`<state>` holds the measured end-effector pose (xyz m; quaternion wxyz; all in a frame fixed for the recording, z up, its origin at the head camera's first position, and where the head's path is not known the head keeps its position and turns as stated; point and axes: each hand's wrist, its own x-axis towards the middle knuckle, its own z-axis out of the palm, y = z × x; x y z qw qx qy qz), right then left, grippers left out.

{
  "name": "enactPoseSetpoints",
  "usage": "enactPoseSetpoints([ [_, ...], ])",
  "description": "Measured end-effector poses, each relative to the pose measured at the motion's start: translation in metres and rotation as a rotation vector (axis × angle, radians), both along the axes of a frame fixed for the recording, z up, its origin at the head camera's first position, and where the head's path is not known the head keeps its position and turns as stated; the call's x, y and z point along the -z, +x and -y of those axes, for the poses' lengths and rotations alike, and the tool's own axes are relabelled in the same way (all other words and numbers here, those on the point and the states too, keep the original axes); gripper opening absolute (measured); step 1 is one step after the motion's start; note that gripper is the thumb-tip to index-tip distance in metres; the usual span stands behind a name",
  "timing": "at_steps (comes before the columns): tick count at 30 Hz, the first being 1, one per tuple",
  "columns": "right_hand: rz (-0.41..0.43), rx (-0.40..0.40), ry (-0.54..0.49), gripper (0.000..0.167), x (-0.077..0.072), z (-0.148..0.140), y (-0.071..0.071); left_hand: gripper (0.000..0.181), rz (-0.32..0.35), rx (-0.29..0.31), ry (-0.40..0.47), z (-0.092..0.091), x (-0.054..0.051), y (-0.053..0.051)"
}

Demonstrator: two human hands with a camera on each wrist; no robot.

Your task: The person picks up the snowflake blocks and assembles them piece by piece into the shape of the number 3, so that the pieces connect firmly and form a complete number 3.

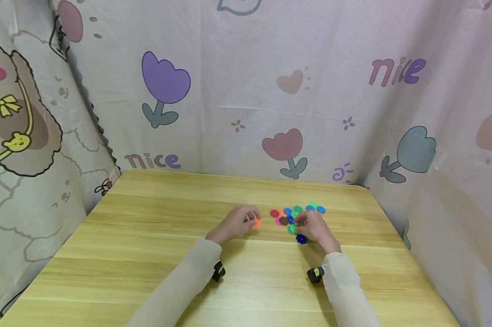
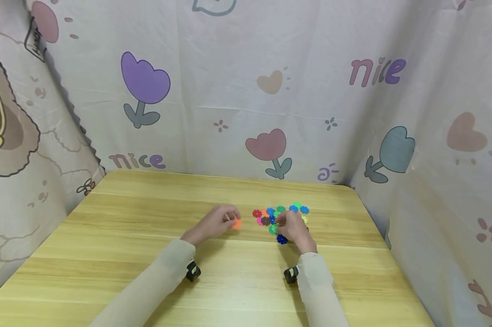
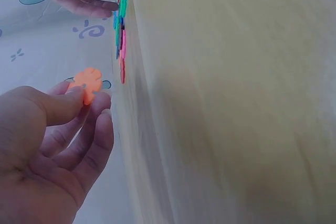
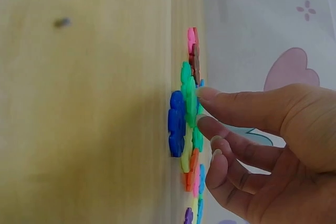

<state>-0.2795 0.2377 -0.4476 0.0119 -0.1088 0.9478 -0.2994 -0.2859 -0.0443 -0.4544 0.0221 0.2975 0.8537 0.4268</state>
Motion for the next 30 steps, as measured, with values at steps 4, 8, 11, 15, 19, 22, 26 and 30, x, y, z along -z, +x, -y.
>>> enactPoseSetpoints([
  [4,-0.007,-0.004,0.008,0.018,0.000,0.001,0.001,0.013,-0.005,-0.003,-0.003,0.003,0.001,0.003],
  [8,-0.021,-0.003,0.019,0.019,0.000,0.002,0.001,0.014,-0.030,0.002,-0.002,0.007,0.001,0.007],
  [11,-0.032,-0.005,0.022,0.019,0.000,0.002,0.001,0.014,-0.049,-0.004,-0.008,0.010,0.002,0.009],
  [15,-0.033,0.000,0.026,0.020,0.002,0.001,0.001,0.013,-0.052,-0.014,-0.010,0.013,0.004,0.009],
  [19,-0.026,0.003,0.023,0.020,0.003,0.002,0.001,0.013,-0.057,-0.015,-0.006,0.017,0.005,0.009],
  [22,-0.017,0.000,0.016,0.022,0.004,0.002,0.001,0.013,-0.051,-0.023,-0.007,0.020,0.006,0.011],
  [26,-0.012,-0.003,0.014,0.023,0.004,0.002,0.001,0.012,-0.041,-0.030,-0.005,0.025,0.005,0.014],
  [30,-0.004,-0.004,0.011,0.023,0.004,0.002,0.000,0.012,-0.040,-0.025,0.006,0.028,0.005,0.016],
])
